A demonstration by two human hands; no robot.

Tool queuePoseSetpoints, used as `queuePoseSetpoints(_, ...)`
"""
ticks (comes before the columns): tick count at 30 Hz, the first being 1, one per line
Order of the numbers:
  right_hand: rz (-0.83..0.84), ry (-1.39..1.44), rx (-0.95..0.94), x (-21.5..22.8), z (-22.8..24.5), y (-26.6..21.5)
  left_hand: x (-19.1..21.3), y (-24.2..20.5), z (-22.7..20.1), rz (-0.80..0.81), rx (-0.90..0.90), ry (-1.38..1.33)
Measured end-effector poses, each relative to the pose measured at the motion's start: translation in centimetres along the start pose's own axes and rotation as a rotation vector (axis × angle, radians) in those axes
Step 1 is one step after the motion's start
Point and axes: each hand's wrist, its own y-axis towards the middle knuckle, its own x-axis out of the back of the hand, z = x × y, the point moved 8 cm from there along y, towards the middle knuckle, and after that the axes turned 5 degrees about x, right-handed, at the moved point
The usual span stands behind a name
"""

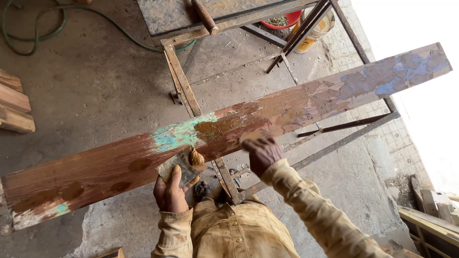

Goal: The person is applying wood filler to a long wooden plank to repair cracks and holes, then smoothing and sanding it.

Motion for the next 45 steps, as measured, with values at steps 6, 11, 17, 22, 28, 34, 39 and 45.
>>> queuePoseSetpoints(6, -0.293, -0.076, 0.233, 2.8, -0.9, -2.6, -0.1, -0.1, -0.2, -0.031, -0.003, -0.016)
queuePoseSetpoints(11, -0.383, -0.187, 0.295, 0.3, -1.4, -4.5, -0.9, -0.3, -0.8, -0.024, -0.008, 0.019)
queuePoseSetpoints(17, -0.341, -0.133, 0.261, 0.3, -1.7, -4.6, -0.4, -0.3, -0.6, -0.052, -0.015, 0.031)
queuePoseSetpoints(22, -0.295, -0.091, 0.224, 1.0, -1.6, -2.7, -1.3, -0.3, -1.4, -0.04, -0.032, 0.012)
queuePoseSetpoints(28, -0.473, -0.18, 0.26, 0.0, -0.3, 0.1, -0.7, -0.8, -0.9, -0.063, -0.03, 0.023)
queuePoseSetpoints(34, -0.452, -0.258, 0.416, 0.4, 2.0, -0.3, 0.5, -0.9, -0.9, -0.064, -0.036, -0.035)
queuePoseSetpoints(39, -0.214, -0.026, 0.084, 3.1, -2.3, 3.1, 0.3, -1.3, -1.4, -0.111, -0.011, -0.006)
queuePoseSetpoints(45, -0.062, -0.177, 0.129, -0.2, 1.2, 3.5, -0.3, -1.3, -1.2, -0.105, -0.015, -0.002)
